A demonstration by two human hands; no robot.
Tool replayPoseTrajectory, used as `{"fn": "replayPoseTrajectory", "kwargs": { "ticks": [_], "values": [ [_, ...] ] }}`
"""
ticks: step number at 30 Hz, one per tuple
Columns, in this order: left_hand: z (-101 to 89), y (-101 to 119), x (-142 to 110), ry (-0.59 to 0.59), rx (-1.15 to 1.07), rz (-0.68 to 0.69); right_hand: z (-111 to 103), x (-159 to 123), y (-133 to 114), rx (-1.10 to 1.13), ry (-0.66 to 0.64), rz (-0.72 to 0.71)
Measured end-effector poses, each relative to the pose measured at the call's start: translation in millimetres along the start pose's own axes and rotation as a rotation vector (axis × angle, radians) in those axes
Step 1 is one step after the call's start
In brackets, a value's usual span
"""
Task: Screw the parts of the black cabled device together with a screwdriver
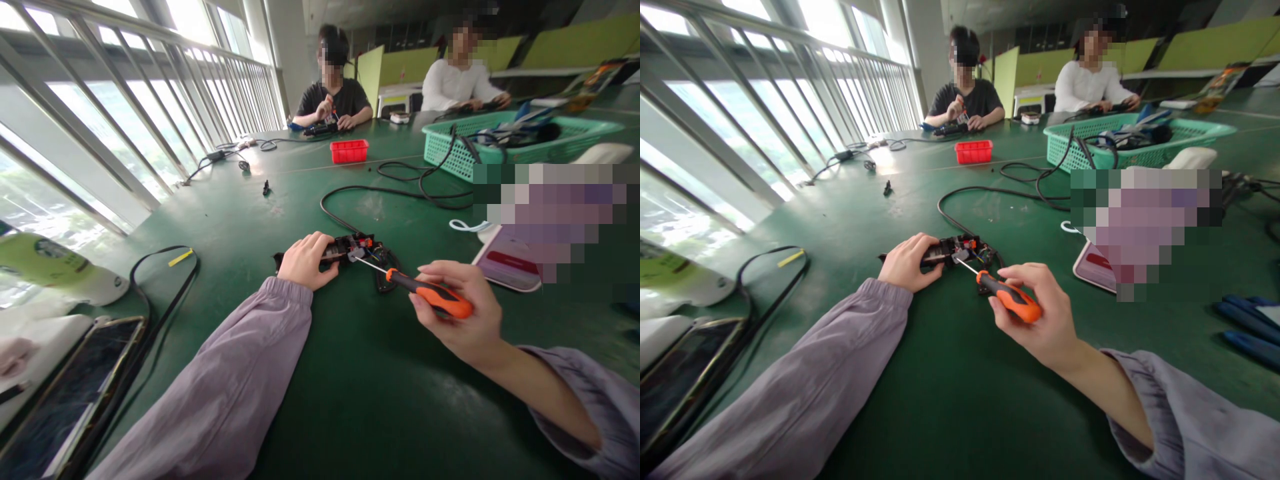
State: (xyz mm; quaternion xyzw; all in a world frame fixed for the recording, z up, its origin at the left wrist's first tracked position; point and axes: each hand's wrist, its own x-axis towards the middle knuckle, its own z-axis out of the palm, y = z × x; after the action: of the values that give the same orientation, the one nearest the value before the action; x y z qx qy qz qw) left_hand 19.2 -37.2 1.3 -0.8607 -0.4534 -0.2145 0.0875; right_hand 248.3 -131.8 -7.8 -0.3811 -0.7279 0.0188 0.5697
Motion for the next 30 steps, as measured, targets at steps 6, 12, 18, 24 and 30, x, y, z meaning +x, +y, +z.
{"fn": "replayPoseTrajectory", "kwargs": {
  "ticks": [6,12,18,24,30],
  "values": [
    [-0.3,0.5,0.4,-0.024,-0.011,-0.027,0.0,1.9,-0.5,0.001,-0.008,-0.041],
    [-1.1,2.5,-0.2,-0.019,0.027,-0.043,-1.2,1.5,-0.3,-0.008,0.008,-0.027],
    [-1.3,3.4,-0.3,0.002,0.055,-0.078,-0.6,8.1,-6.1,-0.071,-0.097,-0.078],
    [-2.2,4.2,0.0,-0.007,0.053,-0.077,-3.6,11.4,-11.1,-0.081,-0.142,-0.043],
    [-2.6,5.0,-0.6,0.011,0.089,-0.086,-4.2,7.5,-8.9,-0.104,-0.083,0.043]
  ]
}}
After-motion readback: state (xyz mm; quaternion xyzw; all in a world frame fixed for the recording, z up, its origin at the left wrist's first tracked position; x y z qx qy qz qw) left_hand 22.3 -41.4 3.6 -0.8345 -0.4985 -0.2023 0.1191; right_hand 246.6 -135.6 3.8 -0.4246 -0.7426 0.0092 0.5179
